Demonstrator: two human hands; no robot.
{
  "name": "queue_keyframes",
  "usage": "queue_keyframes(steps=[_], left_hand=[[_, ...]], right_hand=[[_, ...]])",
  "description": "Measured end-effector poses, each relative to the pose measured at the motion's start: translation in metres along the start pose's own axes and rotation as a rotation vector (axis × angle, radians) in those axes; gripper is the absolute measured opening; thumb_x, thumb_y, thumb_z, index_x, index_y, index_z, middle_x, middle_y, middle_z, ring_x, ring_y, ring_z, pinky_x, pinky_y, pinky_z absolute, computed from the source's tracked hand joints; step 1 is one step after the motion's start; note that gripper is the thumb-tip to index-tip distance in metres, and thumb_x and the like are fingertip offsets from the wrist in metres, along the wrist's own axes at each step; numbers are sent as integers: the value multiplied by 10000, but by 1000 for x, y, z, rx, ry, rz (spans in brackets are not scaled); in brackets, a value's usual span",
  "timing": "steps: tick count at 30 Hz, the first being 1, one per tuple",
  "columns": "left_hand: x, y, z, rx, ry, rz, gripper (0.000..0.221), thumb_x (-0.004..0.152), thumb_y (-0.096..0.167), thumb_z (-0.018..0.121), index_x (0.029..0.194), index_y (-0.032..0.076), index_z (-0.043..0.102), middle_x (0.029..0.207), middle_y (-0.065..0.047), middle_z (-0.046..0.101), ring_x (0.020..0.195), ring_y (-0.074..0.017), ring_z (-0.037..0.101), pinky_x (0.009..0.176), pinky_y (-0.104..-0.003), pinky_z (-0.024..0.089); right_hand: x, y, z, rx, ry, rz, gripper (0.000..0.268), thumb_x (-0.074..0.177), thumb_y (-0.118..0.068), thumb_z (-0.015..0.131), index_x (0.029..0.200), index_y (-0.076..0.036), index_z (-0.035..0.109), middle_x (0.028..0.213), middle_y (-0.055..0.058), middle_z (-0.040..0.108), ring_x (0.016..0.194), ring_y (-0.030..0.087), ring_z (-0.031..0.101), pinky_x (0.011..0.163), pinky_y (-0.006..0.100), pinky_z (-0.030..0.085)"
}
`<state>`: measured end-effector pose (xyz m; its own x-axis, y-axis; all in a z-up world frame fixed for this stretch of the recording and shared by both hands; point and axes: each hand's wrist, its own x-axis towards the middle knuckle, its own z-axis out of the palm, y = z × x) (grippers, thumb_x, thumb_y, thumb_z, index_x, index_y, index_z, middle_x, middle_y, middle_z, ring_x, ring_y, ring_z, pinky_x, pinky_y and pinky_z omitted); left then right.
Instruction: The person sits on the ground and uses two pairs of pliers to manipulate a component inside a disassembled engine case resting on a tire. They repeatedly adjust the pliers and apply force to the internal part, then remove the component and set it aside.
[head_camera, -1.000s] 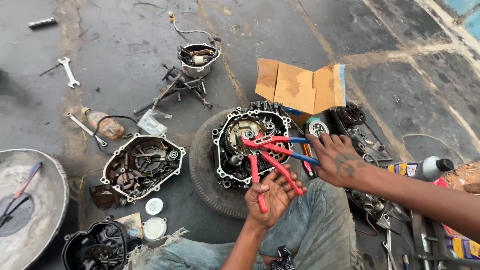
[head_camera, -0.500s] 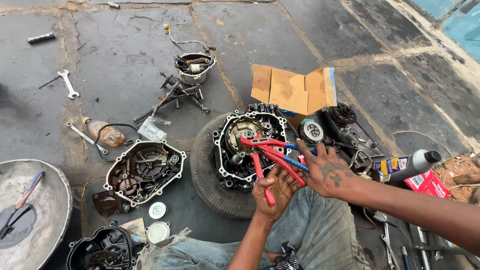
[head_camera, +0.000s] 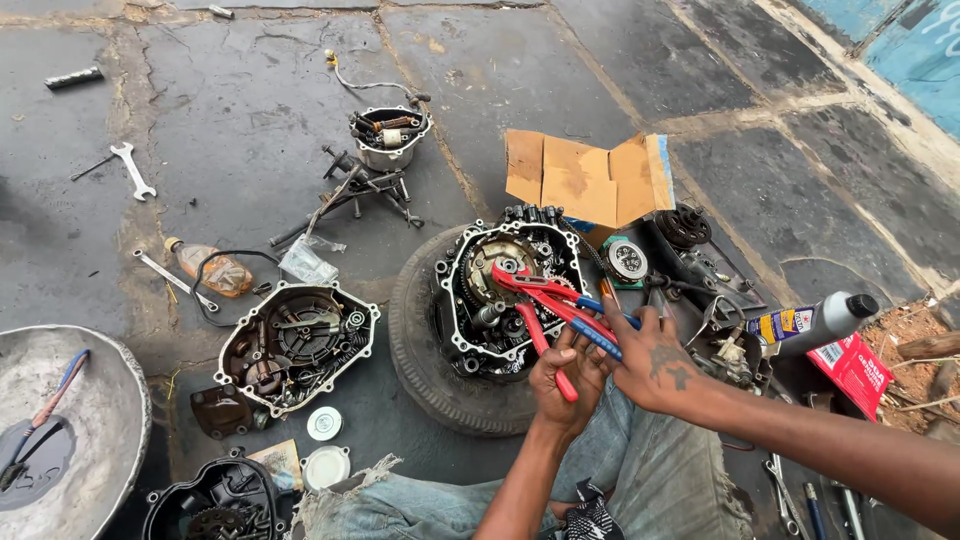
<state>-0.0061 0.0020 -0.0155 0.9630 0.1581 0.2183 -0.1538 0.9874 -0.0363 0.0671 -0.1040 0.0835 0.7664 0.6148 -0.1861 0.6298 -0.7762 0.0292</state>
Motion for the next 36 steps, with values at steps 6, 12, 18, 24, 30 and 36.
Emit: queue_keyframes(steps=[6,12,18,24,30,36], left_hand=[[2,2,8,-76,27,-20,694,812,244,627,1439,-14,479,1290,-136,585,1140,-191,582,1030,-294,472],[1,2,17,-10,25,6,738,772,310,636,1390,-51,458,1290,-171,567,1232,-248,563,1134,-331,440],[-1,3,9,6,58,9,733,777,330,639,1378,-53,465,1275,-190,582,1192,-254,583,1092,-329,456],[-3,-2,-22,-102,3,-14,741,839,281,637,1483,-38,455,1288,-186,584,1134,-228,586,1059,-366,491],[0,5,3,12,9,-10,716,798,287,630,1434,2,467,1276,-204,597,1197,-286,606,1104,-477,500],[-4,5,-1,-7,0,-21,681,818,269,613,1436,15,479,1266,-231,612,1217,-330,622,1148,-524,478]], right_hand=[[-9,-19,-22,45,-33,76,877,859,-328,666,1556,-4,243,1279,340,473,1137,525,508,986,585,437],[-16,-37,-37,-142,-32,89,932,855,-468,641,1551,26,268,1165,269,543,1080,431,567,939,581,442],[-13,-32,-36,-47,-53,88,903,867,-484,642,1522,22,281,1154,296,525,1036,474,564,909,582,450],[4,-5,-40,-60,-89,-16,895,884,-513,611,1542,-7,278,1148,300,532,1046,479,577,946,604,432],[15,4,-62,-104,-158,-60,919,915,-636,523,1563,-35,272,1181,293,544,1080,456,591,963,553,460],[21,9,-69,-143,-184,-107,1009,879,-726,508,1568,-33,259,1167,293,541,1058,444,600,953,526,470]])
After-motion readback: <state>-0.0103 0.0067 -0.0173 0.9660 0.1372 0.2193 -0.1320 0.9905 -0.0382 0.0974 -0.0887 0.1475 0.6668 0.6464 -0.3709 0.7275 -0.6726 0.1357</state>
